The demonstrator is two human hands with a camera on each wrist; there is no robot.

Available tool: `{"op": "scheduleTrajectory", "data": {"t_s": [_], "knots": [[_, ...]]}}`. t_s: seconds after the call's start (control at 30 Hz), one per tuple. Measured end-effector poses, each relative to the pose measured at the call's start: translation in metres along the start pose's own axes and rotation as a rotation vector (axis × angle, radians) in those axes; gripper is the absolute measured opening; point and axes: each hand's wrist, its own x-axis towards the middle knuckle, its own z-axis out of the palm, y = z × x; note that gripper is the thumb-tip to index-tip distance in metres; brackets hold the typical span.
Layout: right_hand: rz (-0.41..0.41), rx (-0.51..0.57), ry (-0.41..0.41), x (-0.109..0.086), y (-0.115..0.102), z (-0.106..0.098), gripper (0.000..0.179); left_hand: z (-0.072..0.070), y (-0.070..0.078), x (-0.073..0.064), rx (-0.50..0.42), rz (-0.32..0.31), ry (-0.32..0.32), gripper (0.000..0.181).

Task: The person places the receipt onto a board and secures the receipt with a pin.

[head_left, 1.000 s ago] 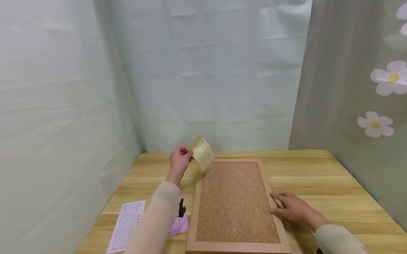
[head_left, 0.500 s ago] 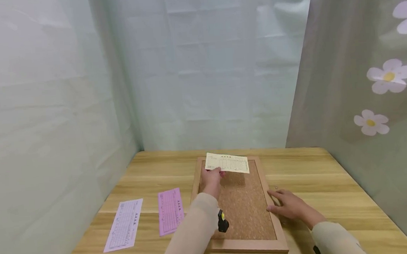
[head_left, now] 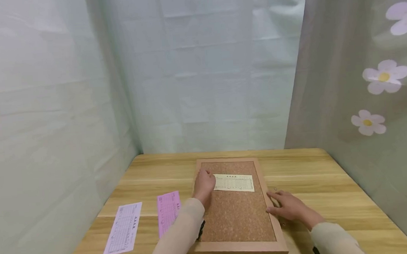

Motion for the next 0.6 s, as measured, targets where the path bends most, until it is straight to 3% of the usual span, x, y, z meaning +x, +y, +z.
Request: {"op": "scheduleTrajectory", "data": {"t_s": [0.1, 0.13, 0.2, 0.27, 0.33, 0.6], "knots": [[-0.005, 0.004, -0.007, 0.0, 0.001, 0.001, 0.07, -0.011, -0.012, 0.007, 0.484, 0.267, -0.154, 0.028], [-0.006, 0.005, -0.009, 0.0, 0.001, 0.002, 0.071, -0.013, -0.015, 0.007, 0.6, 0.341, -0.21, 0.03], [-0.001, 0.006, -0.014, 0.0, 0.002, 0.002, 0.071, -0.013, -0.02, 0.007, 0.74, 0.421, -0.326, 0.04], [0.005, 0.004, -0.013, 0.001, 0.002, 0.002, 0.071, -0.012, -0.021, 0.006, 0.791, 0.44, -0.401, 0.048], [0.001, -0.007, -0.005, 0.002, 0.002, 0.001, 0.071, -0.011, -0.021, 0.004, 0.8, 0.438, -0.436, 0.053], [0.02, -0.006, -0.009, 0.004, 0.005, 0.002, 0.071, 0.0, -0.027, -0.007, 0.867, 0.393, -0.456, 0.065]]}}
